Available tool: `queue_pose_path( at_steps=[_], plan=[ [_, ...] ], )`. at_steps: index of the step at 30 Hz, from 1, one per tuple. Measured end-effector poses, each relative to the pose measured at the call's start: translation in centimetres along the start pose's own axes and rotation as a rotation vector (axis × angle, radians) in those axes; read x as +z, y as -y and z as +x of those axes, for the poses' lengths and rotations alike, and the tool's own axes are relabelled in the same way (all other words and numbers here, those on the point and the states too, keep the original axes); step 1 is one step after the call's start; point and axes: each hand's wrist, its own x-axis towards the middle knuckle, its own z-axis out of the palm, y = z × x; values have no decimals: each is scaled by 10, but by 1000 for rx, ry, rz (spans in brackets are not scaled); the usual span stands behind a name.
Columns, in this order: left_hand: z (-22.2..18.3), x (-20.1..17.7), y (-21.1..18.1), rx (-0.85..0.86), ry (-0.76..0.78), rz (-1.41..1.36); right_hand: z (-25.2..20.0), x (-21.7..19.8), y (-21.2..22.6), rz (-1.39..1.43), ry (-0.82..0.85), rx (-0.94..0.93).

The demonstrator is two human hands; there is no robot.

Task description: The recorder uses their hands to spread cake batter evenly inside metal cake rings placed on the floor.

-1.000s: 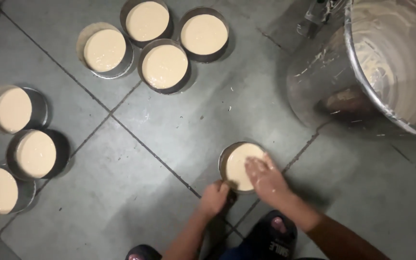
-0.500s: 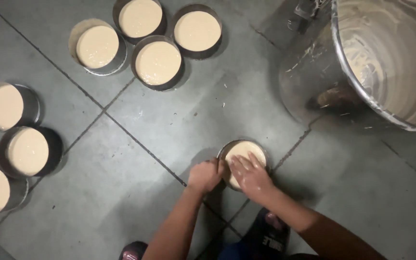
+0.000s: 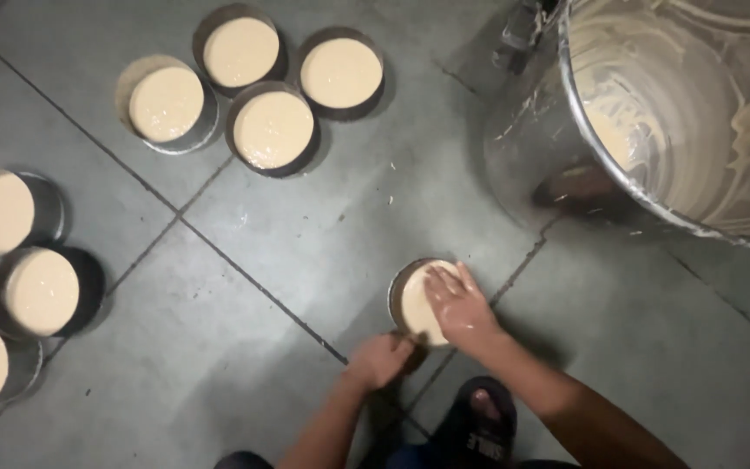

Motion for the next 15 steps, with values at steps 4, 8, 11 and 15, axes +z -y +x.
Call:
queue_pose_path(
  at_steps=[4, 8, 11, 15],
  plan=[
    [-3, -39, -23, -143, -126, 296, -18, 18, 15, 17, -7, -5],
    [16, -31, -15, -90, -268, 372, 11, -1, 22, 150, 74, -32],
    [23, -7, 11, -104, -263, 349, 10, -5, 3, 35, 93, 73],
    [11, 24, 23, 9, -381, 96, -20, 17, 5, 22, -4, 25]
  ],
)
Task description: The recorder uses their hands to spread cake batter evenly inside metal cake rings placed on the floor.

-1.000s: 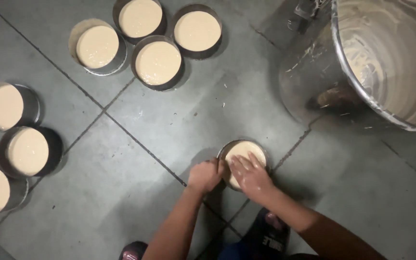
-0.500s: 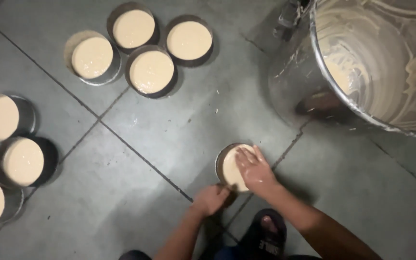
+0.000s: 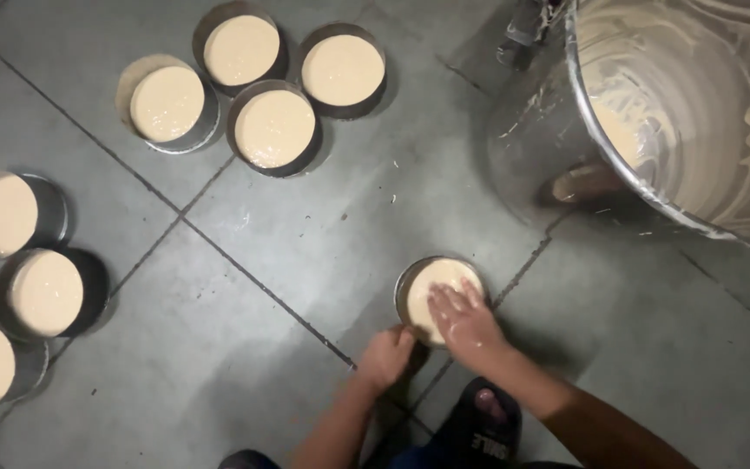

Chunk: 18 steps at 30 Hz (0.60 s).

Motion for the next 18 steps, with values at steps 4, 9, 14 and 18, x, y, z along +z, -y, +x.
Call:
queue_pose_path(
  at_steps=[4, 9, 14, 18],
  plan=[
    [-10, 10, -12, 9, 260, -316, 11, -21, 3, 70, 2, -125],
    [5, -14, -4, -100, 488, -436, 10, -20, -14, -33, 67, 20],
    [15, -29, 1, -313, 160, -731, 10, -28, 8, 69, -12, -138],
    [14, -33, -6, -293, 139, -727, 18, -26, -9, 17, 22, -69]
  ],
)
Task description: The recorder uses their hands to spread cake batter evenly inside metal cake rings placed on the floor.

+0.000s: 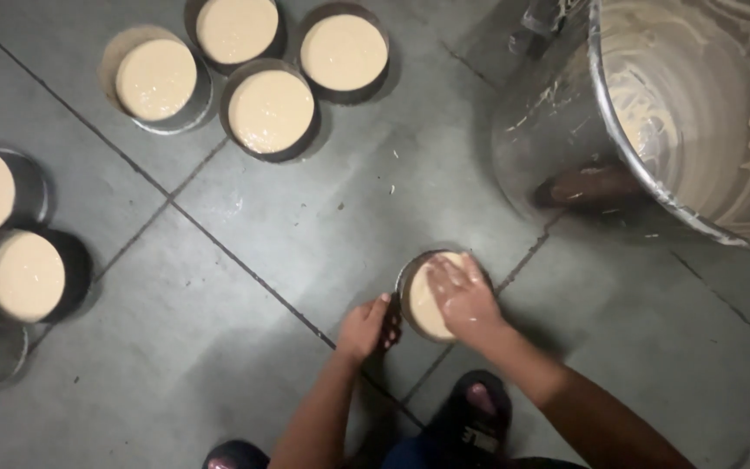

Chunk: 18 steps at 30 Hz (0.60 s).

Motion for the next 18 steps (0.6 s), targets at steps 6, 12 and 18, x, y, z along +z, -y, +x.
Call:
queue_pose_path(
  at_steps=[6, 12, 18],
  plan=[
    [13, -2, 3, -55, -5, -56, -20, 12, 6, 4, 62, 110],
    [13, -5, 2, -62, 24, 16, -9, -6, -2, -117, 101, 131],
    [15, -2, 4, -61, -2, -61, -30, 9, 9, -49, 214, 136]
  ],
)
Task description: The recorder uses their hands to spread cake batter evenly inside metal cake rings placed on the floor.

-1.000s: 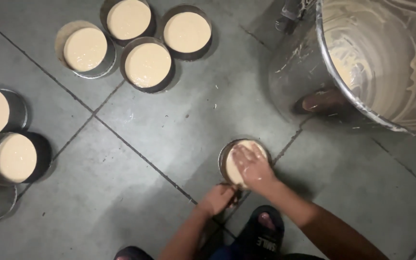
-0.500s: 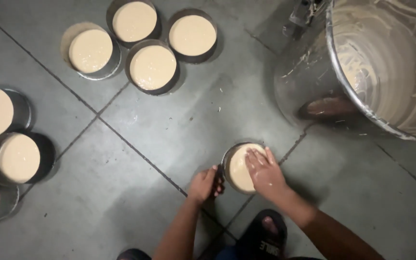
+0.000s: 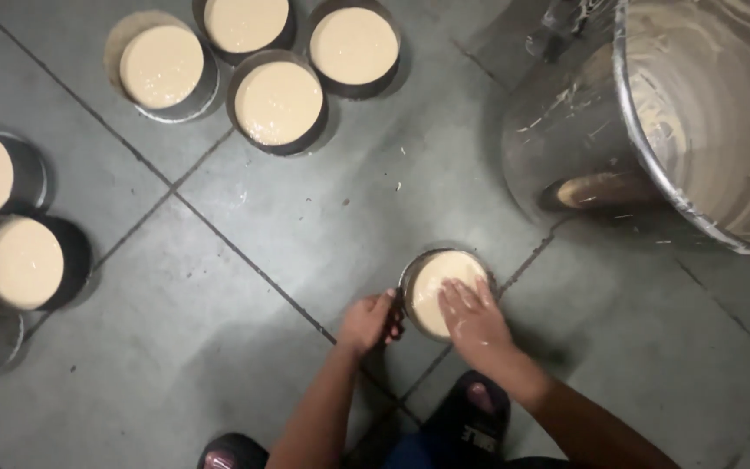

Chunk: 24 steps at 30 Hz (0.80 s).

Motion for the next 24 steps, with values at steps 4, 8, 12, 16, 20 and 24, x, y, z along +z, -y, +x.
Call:
queue_pose_path(
  at_steps=[4, 8, 12, 16, 20, 24],
  plan=[
    [5, -3, 9, -7, 41, 98, 1, -13, -4, -27, -108, 2],
    [9, -4, 12, 22, 50, 0, -15, -5, -1, -50, -86, 27],
    [-1, 0, 3, 3, 35, 58, -9, -19, 6, 27, 11, -40],
    [4, -6, -6, 20, 53, 104, -6, -15, 0, -40, 150, 121],
    [1, -2, 0, 2, 46, 48, -24, -5, 14, 10, 164, 12],
    [-3, -3, 3, 37, 61, 31, -21, -18, 15, -3, 124, 53]
  ],
)
